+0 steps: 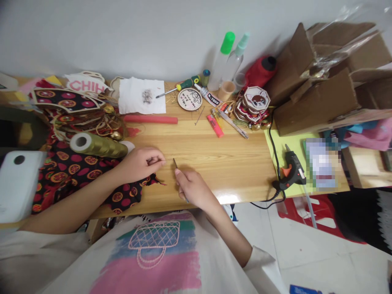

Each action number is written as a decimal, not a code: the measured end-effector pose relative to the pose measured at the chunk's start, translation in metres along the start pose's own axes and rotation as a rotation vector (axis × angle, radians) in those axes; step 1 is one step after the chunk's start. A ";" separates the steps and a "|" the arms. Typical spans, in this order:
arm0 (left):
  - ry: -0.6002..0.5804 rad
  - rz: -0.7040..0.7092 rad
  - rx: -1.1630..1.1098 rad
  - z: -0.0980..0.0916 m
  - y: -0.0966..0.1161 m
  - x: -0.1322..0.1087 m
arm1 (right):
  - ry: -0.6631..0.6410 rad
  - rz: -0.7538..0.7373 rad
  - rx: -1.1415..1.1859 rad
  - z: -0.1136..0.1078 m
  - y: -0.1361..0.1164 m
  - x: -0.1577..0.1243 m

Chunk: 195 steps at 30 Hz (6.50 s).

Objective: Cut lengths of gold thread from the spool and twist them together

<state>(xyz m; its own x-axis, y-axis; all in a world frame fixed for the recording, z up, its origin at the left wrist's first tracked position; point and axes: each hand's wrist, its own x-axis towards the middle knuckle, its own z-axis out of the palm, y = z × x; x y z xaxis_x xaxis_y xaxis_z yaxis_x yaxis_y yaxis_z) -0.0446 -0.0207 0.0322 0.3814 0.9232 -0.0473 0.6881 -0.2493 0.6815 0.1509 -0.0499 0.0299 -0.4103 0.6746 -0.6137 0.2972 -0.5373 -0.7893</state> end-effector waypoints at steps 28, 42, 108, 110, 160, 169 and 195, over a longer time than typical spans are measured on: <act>0.021 0.015 -0.012 0.003 -0.003 -0.001 | -0.018 -0.041 0.018 -0.001 -0.004 -0.004; -0.032 0.355 -0.138 0.004 0.013 -0.006 | 0.063 -0.240 0.388 -0.006 0.020 -0.004; 0.112 0.074 0.174 0.016 0.005 -0.007 | 0.939 -0.039 -0.659 -0.096 0.016 -0.027; 0.106 0.064 0.166 0.016 0.005 -0.008 | 0.938 -0.008 -0.675 -0.096 0.015 -0.026; 0.103 0.054 0.090 0.015 0.003 -0.007 | 1.030 -0.253 0.336 -0.098 0.024 -0.026; 0.112 0.080 0.085 0.014 0.003 -0.007 | 0.814 -0.478 0.514 -0.107 0.031 -0.039; 0.106 0.087 0.073 0.013 0.004 -0.007 | 0.163 -0.048 0.100 -0.028 0.020 -0.059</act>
<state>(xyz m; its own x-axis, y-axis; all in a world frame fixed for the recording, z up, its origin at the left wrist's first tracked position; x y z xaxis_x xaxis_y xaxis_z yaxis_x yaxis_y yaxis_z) -0.0364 -0.0318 0.0253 0.3770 0.9218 0.0899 0.6999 -0.3471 0.6242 0.2055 -0.0861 0.0504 -0.2746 0.7692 -0.5770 0.1900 -0.5448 -0.8167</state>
